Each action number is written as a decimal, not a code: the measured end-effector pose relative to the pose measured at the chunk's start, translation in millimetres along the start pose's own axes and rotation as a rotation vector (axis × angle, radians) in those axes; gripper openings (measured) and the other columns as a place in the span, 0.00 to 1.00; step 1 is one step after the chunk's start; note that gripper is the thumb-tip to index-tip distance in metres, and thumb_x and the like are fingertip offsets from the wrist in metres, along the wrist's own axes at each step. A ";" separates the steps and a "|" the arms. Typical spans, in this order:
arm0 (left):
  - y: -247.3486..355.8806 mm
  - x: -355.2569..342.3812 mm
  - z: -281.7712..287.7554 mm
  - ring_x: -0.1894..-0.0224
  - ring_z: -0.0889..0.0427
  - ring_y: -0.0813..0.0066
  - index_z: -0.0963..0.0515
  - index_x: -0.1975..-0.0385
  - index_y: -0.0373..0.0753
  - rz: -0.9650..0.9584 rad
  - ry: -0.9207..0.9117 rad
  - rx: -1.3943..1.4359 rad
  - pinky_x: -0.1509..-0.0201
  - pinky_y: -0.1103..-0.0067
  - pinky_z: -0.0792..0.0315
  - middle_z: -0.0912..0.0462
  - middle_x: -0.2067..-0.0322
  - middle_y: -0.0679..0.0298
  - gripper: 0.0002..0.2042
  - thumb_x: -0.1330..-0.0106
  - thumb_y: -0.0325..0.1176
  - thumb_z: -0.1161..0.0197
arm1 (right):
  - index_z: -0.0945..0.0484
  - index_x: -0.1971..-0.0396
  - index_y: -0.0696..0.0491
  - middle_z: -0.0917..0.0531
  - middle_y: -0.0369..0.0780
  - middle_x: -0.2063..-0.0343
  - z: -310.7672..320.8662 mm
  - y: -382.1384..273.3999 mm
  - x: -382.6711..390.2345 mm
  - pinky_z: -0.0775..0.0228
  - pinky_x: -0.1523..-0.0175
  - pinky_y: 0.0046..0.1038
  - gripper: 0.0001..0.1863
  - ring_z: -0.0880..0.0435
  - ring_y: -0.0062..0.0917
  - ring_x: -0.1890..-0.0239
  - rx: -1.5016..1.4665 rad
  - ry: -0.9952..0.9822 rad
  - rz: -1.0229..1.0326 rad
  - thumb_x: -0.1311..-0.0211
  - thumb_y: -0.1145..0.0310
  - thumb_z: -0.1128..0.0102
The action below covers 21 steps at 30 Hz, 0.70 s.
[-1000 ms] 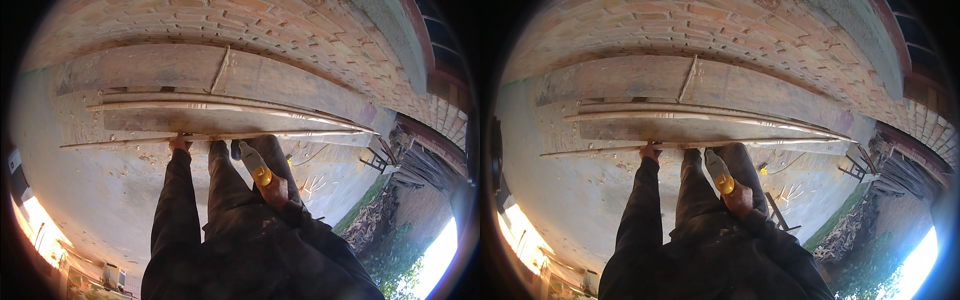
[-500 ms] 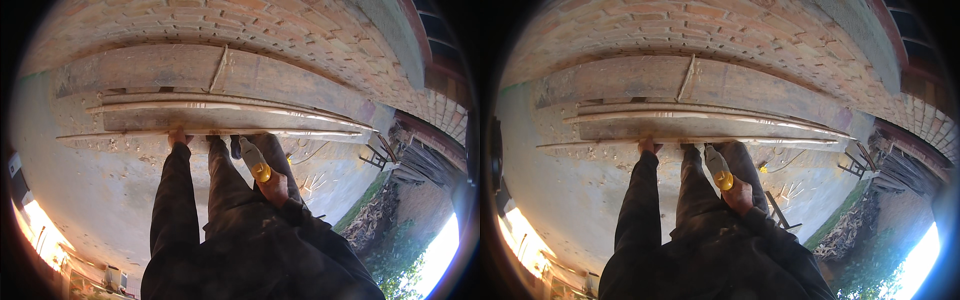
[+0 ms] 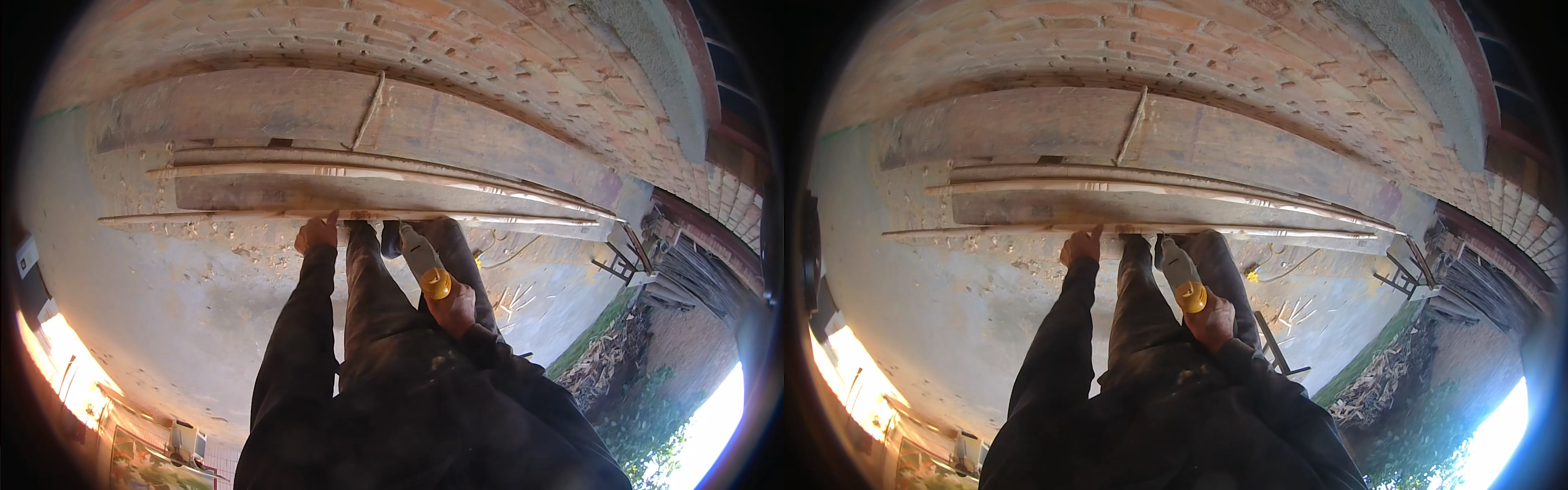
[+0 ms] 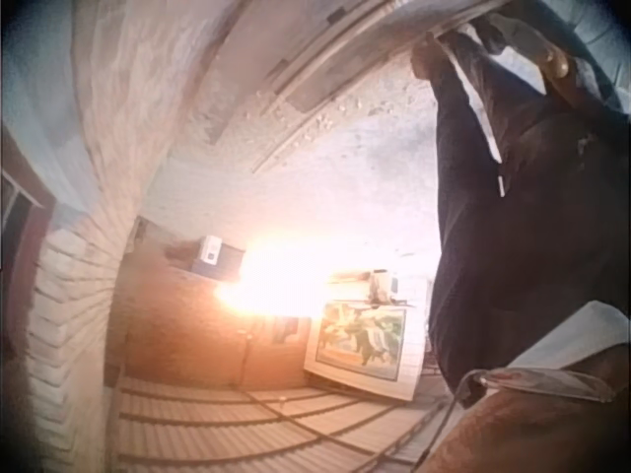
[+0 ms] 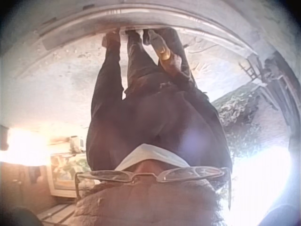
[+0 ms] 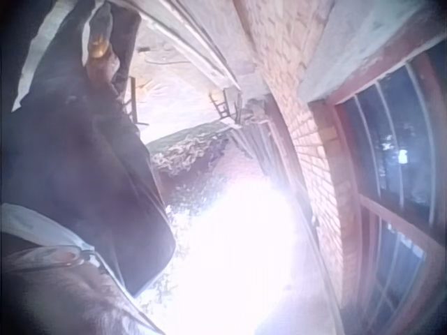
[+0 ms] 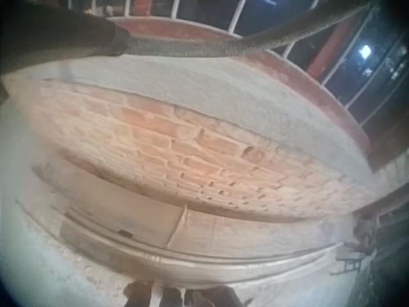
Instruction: The person uses a hand-held tool to shape a long wooden strip while holding it against a workbench.
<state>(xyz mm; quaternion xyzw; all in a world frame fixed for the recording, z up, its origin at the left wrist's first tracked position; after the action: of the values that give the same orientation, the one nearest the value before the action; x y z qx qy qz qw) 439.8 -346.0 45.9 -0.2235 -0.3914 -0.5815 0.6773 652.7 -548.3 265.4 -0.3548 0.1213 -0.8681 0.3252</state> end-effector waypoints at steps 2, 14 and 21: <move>27.7 30.0 6.7 0.62 0.16 0.51 0.16 0.66 0.43 -0.204 0.248 -0.017 0.51 0.56 0.26 0.13 0.71 0.61 0.18 0.39 0.53 0.30 | 0.18 0.64 0.50 0.15 0.47 0.74 2.7 -2.0 -1.7 0.23 0.62 0.47 0.13 0.15 0.49 0.68 -0.007 -0.003 0.000 0.42 0.57 0.31; 74.2 12.8 -28.6 0.47 0.21 0.62 0.16 0.72 0.44 -1.256 0.286 -0.245 0.30 0.55 0.36 0.17 0.66 0.64 0.05 0.45 0.34 0.37 | 0.18 0.65 0.50 0.14 0.47 0.73 4.9 -0.5 -6.8 0.22 0.61 0.46 0.13 0.14 0.49 0.67 -0.003 -0.018 -0.051 0.41 0.56 0.32; 67.8 1.1 -43.4 0.44 0.22 0.62 0.16 0.72 0.45 -1.179 0.223 -0.358 0.27 0.53 0.38 0.16 0.64 0.65 0.05 0.43 0.34 0.38 | 0.18 0.65 0.48 0.14 0.46 0.73 6.7 -2.9 -9.9 0.22 0.60 0.46 0.12 0.14 0.48 0.66 -0.022 -0.048 -0.076 0.43 0.57 0.31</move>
<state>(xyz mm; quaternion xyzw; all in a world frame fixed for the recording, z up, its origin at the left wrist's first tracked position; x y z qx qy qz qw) 516.8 -364.4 31.3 -0.0181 -0.2725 -0.9337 0.2315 661.3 -539.4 266.2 -0.3832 0.1094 -0.8698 0.2910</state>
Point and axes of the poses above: each hand's wrist, its own x-axis away from the middle knuckle, its own z-axis out of the back of the hand, y = z × x, the point moved 3 cm from there along -x, towards the middle knuckle
